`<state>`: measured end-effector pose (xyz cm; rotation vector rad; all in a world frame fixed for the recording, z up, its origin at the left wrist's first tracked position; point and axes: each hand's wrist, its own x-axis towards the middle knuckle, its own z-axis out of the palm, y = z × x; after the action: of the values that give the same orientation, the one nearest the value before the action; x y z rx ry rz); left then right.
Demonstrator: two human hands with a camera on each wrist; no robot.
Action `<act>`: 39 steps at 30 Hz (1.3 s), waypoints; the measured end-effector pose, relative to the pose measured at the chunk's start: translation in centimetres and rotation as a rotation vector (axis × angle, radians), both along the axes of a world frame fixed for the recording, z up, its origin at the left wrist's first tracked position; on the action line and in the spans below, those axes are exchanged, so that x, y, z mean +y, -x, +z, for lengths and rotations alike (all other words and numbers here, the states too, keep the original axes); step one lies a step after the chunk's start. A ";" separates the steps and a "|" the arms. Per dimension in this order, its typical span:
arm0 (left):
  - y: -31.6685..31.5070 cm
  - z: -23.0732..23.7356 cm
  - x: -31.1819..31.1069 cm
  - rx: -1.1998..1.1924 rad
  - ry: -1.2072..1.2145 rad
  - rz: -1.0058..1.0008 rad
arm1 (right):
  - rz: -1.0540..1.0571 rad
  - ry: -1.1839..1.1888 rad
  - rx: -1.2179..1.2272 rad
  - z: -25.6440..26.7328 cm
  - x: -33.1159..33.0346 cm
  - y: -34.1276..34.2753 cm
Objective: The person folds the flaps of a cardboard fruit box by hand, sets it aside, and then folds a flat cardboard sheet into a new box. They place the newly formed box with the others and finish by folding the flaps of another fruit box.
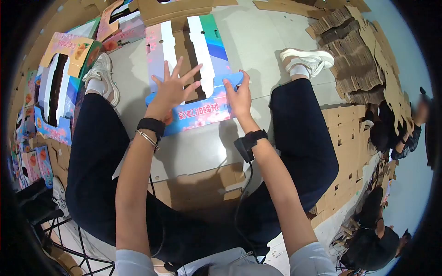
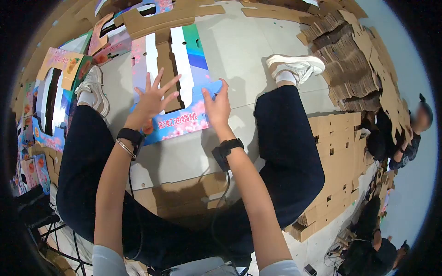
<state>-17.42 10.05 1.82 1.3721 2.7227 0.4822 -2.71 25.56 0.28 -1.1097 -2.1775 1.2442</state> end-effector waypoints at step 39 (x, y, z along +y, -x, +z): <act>5.6 9.0 6.7 -0.707 1.166 -0.270 | 0.877 -0.051 -0.019 14.9 2.0 -10.0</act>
<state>-23.07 16.71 10.81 0.9058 1.6386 -0.4994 7.30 27.52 15.20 -0.0872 -2.7935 1.4635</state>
